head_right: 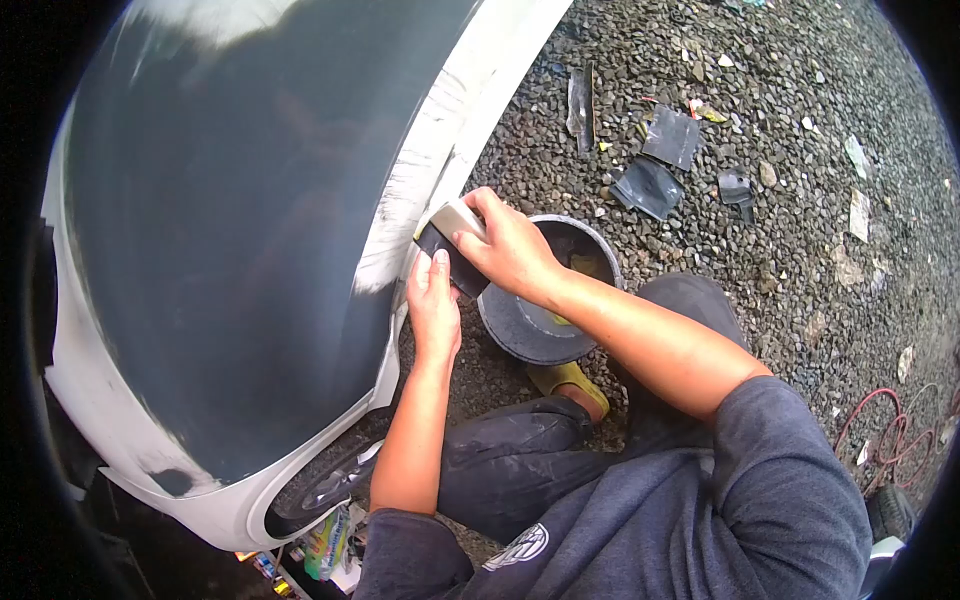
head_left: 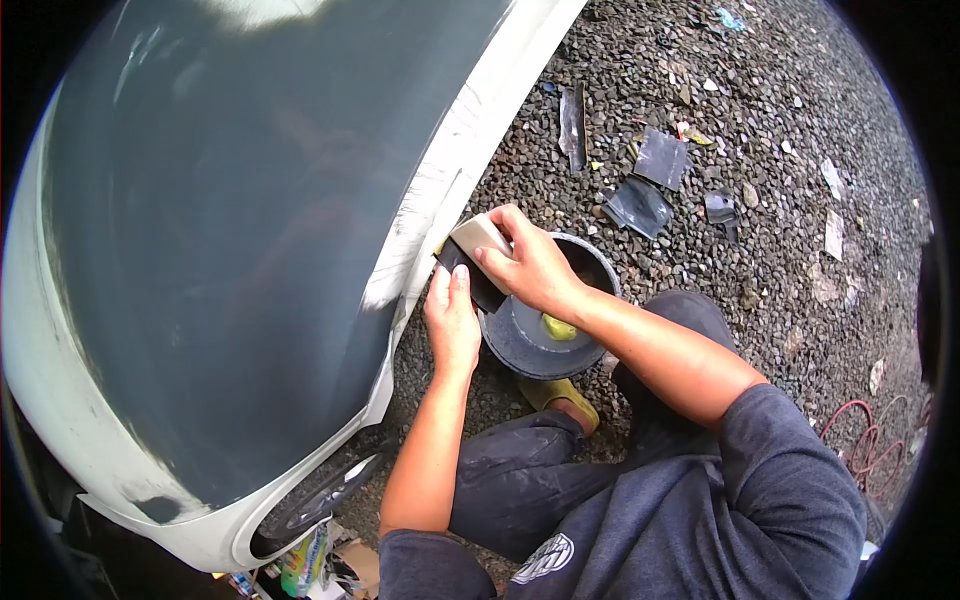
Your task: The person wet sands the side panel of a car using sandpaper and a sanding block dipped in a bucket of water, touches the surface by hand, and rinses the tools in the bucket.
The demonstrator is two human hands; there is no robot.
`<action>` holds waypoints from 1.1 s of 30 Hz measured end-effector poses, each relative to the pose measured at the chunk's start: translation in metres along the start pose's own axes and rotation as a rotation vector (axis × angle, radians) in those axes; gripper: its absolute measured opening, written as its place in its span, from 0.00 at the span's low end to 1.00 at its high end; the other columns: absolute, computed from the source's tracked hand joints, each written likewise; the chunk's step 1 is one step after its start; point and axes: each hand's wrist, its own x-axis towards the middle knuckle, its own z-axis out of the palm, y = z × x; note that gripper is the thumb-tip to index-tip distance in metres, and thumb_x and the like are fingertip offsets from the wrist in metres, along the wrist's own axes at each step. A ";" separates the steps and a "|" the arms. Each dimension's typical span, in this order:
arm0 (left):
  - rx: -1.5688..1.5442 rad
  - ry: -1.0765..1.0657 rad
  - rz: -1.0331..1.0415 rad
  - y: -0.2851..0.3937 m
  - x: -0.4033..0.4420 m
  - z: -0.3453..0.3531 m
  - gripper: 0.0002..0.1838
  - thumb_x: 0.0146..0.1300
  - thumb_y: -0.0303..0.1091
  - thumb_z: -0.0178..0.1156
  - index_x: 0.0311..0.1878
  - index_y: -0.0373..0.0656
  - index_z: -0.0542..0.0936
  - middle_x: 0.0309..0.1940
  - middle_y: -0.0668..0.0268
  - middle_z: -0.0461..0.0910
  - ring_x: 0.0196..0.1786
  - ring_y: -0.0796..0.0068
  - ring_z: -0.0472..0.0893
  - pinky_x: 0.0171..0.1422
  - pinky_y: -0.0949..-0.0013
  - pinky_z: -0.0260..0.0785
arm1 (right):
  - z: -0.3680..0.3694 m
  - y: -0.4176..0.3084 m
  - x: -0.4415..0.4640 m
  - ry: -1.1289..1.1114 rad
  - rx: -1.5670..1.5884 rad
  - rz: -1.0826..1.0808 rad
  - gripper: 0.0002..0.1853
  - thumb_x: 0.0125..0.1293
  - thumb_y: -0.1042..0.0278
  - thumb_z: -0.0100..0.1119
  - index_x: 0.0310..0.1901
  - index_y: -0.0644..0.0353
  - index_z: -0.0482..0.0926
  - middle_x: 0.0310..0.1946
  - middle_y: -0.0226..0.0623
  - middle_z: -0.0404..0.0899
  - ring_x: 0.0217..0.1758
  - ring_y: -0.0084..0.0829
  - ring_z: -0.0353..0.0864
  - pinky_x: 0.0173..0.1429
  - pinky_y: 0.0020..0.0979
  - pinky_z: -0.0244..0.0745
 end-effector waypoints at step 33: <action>0.099 -0.382 -0.182 -0.078 0.030 0.038 0.19 0.78 0.40 0.53 0.65 0.43 0.75 0.57 0.63 0.78 0.50 0.67 0.82 0.49 0.60 0.80 | -0.035 0.027 0.052 0.259 0.395 0.129 0.19 0.75 0.60 0.61 0.56 0.66 0.72 0.44 0.36 0.80 0.47 0.25 0.78 0.53 0.32 0.76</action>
